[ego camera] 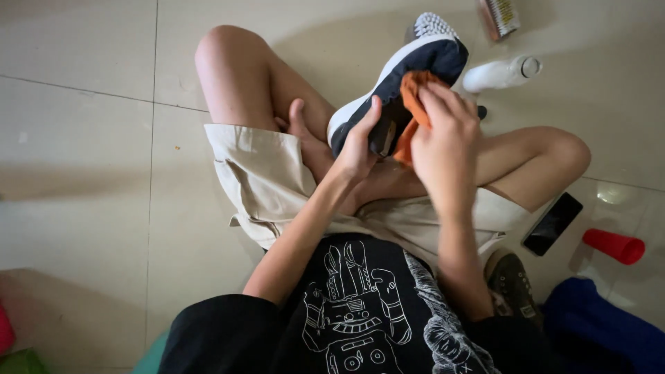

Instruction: Cleaning a sneaker using a brush, cleaning foam, and a cloth while sitting on the floor.

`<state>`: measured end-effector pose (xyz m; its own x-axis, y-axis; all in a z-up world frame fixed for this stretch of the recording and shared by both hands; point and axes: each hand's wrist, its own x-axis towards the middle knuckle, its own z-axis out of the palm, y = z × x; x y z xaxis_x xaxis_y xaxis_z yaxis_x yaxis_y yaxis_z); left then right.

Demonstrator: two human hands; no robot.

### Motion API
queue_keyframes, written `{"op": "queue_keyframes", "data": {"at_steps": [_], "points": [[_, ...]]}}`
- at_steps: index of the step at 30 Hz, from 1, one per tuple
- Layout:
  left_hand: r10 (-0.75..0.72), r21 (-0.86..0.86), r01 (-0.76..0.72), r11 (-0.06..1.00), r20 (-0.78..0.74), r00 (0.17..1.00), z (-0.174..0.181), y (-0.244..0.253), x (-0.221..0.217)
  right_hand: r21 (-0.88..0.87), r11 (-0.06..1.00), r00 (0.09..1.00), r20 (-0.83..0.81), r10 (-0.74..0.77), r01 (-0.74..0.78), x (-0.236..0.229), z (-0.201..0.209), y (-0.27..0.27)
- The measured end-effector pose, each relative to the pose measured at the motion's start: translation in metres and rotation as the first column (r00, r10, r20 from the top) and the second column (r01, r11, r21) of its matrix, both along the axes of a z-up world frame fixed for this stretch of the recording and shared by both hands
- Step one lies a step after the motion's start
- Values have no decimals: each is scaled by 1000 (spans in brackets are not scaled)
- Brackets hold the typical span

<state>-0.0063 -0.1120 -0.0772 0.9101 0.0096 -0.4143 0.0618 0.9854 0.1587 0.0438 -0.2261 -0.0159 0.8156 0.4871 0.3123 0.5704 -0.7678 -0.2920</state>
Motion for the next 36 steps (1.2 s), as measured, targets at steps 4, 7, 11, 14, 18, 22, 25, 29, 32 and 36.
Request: {"op": "queue_keyframes", "data": {"at_steps": [4, 7, 11, 14, 18, 22, 25, 29, 32, 36], "points": [[-40, -13, 39, 999, -103, 994, 43, 3, -5, 359, 893, 822, -570, -21, 272, 10, 0, -31], [-57, -38, 52, 998, -165, 985, 73, 4, -8, 440, 320, 410, -898, 161, 839, 24, 6, -49], [-77, -59, 64, 996, -270, 960, 115, 5, -9, 465, -284, 545, -712, 442, 838, 34, 11, -43], [-158, -72, 145, 987, -262, 952, 111, 10, -17, 534, -627, 824, -387, 415, 567, 45, 16, -26], [-85, 19, 91, 996, -218, 972, 52, 5, -8, 993, 93, 850, -105, 516, 66, 88, -134, -59], [57, 201, -33, 979, -114, 992, -11, -3, 14, 317, 808, 859, 310, 407, -497, 45, -39, 33], [74, 324, -38, 945, -100, 992, -15, -1, 8, 299, 861, 903, 267, 338, -411, 32, -37, 27], [-104, 539, 206, 817, -214, 971, 11, -9, 1, 107, 978, 984, -58, -171, 177, -11, -27, 25], [-206, 512, 312, 800, -255, 945, 44, -5, 3, 151, 983, 971, 200, -133, 103, -22, -55, 10], [-334, 449, 473, 758, -355, 873, 66, 0, -11, 202, 979, 999, 49, -22, 11, -25, -38, -16]]}}
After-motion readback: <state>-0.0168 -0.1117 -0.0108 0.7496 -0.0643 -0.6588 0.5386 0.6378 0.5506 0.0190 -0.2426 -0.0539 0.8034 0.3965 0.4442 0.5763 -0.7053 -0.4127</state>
